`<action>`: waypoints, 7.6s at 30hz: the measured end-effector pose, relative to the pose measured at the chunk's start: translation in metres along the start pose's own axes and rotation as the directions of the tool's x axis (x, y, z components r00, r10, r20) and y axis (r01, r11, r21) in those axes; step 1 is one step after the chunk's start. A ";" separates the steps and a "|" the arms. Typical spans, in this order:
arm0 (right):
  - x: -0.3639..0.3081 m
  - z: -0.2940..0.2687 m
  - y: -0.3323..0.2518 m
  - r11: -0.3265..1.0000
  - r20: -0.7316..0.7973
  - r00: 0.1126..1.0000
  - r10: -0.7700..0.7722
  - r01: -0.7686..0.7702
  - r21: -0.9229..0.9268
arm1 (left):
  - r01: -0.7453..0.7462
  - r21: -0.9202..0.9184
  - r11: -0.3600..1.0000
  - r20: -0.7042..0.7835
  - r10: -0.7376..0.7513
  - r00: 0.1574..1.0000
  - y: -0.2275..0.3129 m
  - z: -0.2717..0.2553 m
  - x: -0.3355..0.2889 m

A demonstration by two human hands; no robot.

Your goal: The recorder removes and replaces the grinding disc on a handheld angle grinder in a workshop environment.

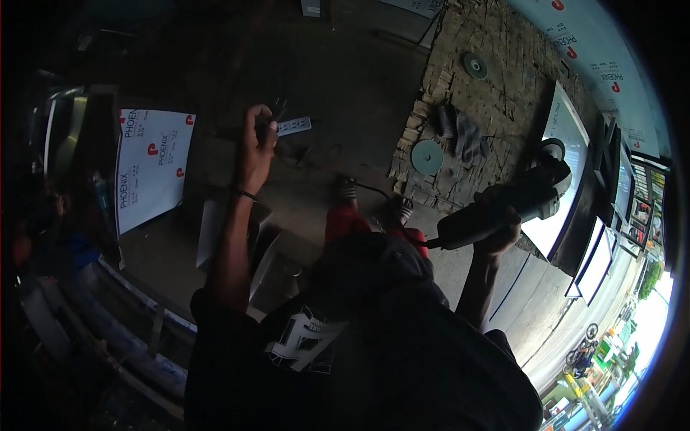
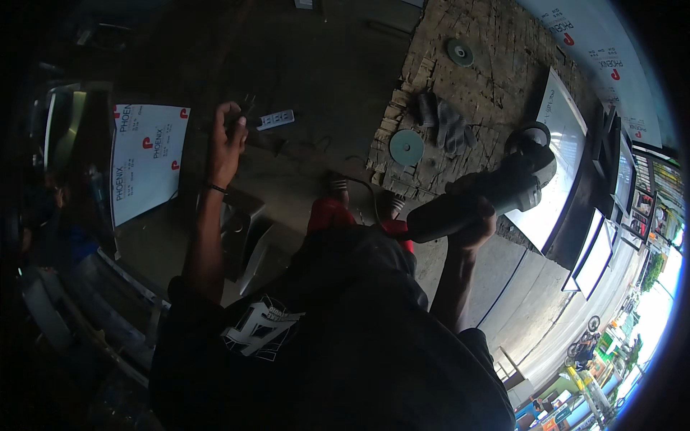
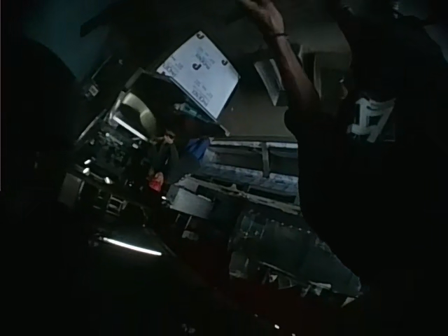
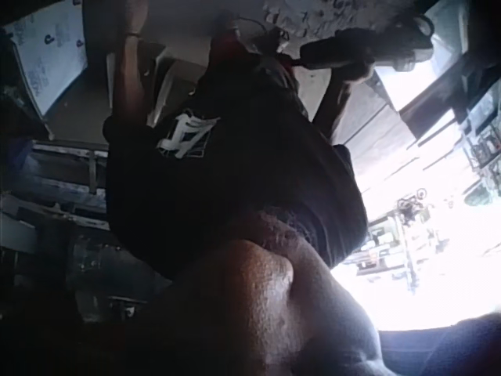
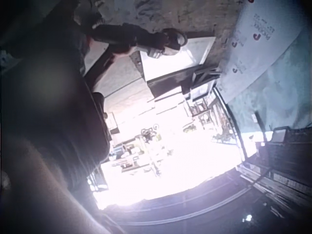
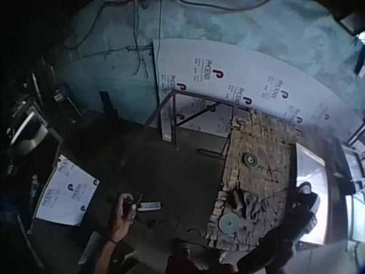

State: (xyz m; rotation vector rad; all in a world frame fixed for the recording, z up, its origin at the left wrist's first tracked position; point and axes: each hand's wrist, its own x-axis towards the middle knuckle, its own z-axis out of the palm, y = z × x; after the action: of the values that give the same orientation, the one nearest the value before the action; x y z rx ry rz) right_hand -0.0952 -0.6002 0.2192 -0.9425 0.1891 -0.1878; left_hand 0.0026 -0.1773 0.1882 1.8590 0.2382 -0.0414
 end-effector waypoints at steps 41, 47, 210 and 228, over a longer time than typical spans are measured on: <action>0.045 -0.109 0.083 -0.165 -0.551 0.666 -0.504 -0.700 -0.695 | -0.512 0.466 0.722 0.434 0.318 0.843 -0.011 0.380 0.046; 0.040 -0.109 0.079 -0.169 -0.523 0.726 -0.446 -0.642 -0.748 | -0.536 0.527 0.660 0.571 0.192 0.798 -0.039 0.392 0.083; 0.069 -0.093 0.067 -0.051 -0.582 0.801 -0.137 -0.593 -0.804 | -0.429 0.056 0.902 0.302 0.394 0.868 -0.078 0.181 -0.067; 0.068 -0.096 0.068 -0.054 -0.574 0.805 -0.148 -0.586 -0.808 | -0.283 -0.026 0.959 0.279 0.279 0.919 -0.071 0.184 -0.076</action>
State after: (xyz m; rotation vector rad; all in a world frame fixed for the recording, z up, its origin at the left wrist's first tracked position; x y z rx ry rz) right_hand -0.0476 -0.6526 0.1033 -2.3917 1.1776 0.1123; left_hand -0.0682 -0.3430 0.0782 1.8603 -0.2278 -0.1075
